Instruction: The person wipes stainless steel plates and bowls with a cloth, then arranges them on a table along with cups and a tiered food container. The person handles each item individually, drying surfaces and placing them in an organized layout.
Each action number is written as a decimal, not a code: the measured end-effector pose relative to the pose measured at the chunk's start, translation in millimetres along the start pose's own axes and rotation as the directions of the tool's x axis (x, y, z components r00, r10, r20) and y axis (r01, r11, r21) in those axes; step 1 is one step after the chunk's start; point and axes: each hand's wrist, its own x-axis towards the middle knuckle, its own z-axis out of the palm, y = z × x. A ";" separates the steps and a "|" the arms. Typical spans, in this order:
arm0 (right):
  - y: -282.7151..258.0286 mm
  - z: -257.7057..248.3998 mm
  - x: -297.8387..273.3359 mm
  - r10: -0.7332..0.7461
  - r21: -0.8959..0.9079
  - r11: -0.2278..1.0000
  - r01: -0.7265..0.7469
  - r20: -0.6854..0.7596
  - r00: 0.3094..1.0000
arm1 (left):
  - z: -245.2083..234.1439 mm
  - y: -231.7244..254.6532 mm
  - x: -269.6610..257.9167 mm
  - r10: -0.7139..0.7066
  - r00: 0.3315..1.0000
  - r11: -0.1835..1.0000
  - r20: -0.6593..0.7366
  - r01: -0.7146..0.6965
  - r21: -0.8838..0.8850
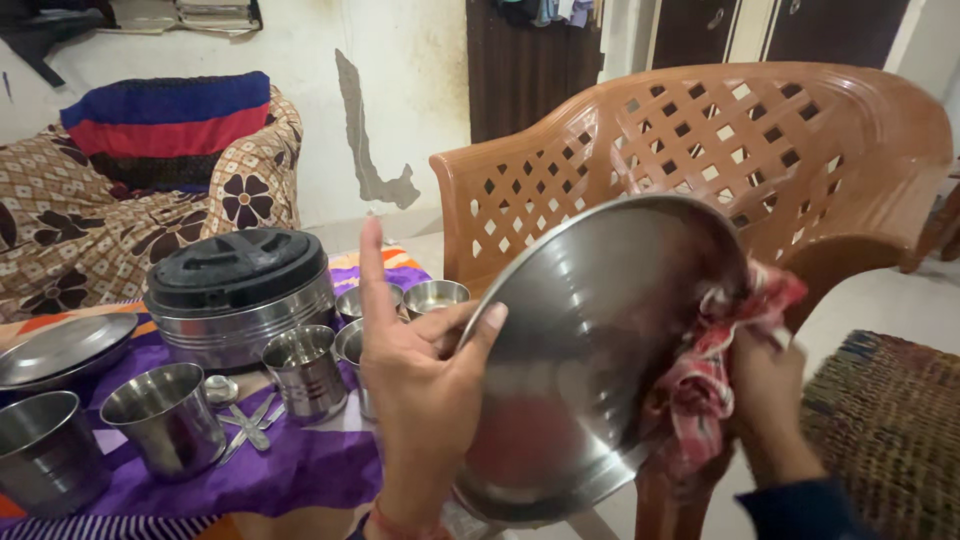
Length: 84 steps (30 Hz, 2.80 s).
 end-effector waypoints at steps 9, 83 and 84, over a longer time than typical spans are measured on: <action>84.8 42.3 -104.1 0.323 0.561 0.505 -0.656 0.581 0.747 | -4.5 -37.8 14.1 0.039 0.982 0.996 -0.183 -0.052 -0.067; -147.8 104.8 -76.4 -0.341 0.078 0.940 0.333 0.301 0.891 | 14.5 -26.7 -29.8 -0.218 0.811 0.686 0.543 0.523 -0.506; -148.3 100.6 -54.4 -0.232 -0.027 0.968 0.250 0.281 0.931 | 12.5 -20.9 -32.7 -0.221 0.823 0.719 0.524 0.501 -0.482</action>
